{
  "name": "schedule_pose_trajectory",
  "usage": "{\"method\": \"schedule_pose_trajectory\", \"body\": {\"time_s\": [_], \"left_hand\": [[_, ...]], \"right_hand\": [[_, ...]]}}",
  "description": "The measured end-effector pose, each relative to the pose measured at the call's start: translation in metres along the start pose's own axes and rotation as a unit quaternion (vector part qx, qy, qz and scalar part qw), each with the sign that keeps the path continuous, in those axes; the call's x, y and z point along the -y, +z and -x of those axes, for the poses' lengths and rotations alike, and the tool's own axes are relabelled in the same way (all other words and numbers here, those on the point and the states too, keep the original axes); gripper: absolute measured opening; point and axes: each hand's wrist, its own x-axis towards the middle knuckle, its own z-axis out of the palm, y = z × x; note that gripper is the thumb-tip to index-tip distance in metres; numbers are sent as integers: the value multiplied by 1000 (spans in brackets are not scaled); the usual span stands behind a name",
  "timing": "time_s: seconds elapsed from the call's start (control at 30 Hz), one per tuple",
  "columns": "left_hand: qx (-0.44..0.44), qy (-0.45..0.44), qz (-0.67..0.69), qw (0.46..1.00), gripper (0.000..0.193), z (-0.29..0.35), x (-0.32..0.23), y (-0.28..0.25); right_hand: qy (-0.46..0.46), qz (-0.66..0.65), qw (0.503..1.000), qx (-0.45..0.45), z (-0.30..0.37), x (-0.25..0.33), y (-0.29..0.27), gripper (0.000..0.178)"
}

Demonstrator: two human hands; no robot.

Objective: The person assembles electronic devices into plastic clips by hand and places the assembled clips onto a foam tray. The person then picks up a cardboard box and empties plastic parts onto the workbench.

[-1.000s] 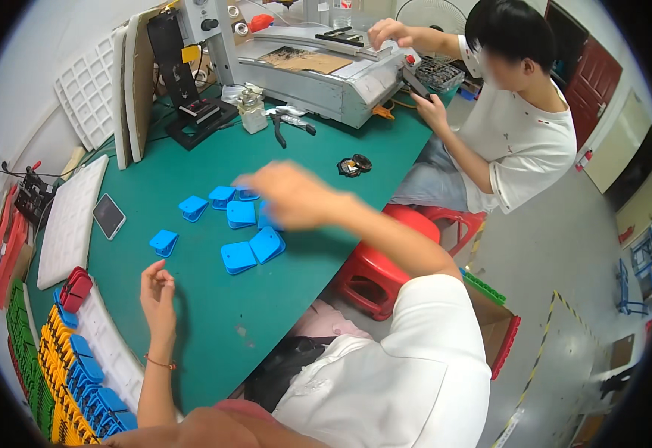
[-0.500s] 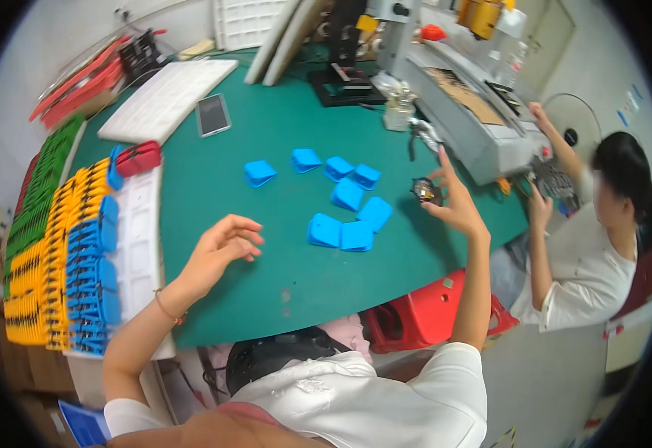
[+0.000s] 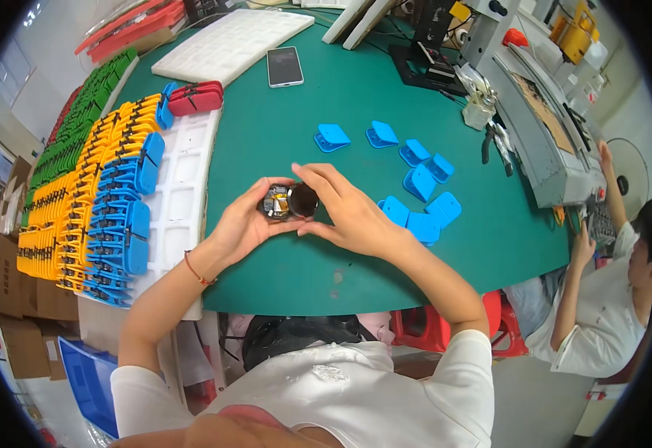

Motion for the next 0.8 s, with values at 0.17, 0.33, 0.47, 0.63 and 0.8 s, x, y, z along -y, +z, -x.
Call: {"method": "schedule_pose_trajectory", "body": {"time_s": [0.17,0.33,0.47,0.63,0.8], "left_hand": [[7,-3,53,999,37,-6,1,-11],[30,-10,94,995,37,-12,-1,-16],[32,-27,84,996,38,-16,4,-21],[54,-9,64,996,44,-19,2,-18],[100,7,56,993,54,-22,6,-17]], "right_hand": [[-53,53,997,-36,-2,-19,10,58],[-68,80,992,-71,-5,-28,13,56],[-92,80,985,-122,-4,-32,22,54],[-112,71,981,-140,-3,-37,29,48],[-146,78,971,-170,-3,-36,30,44]]}}
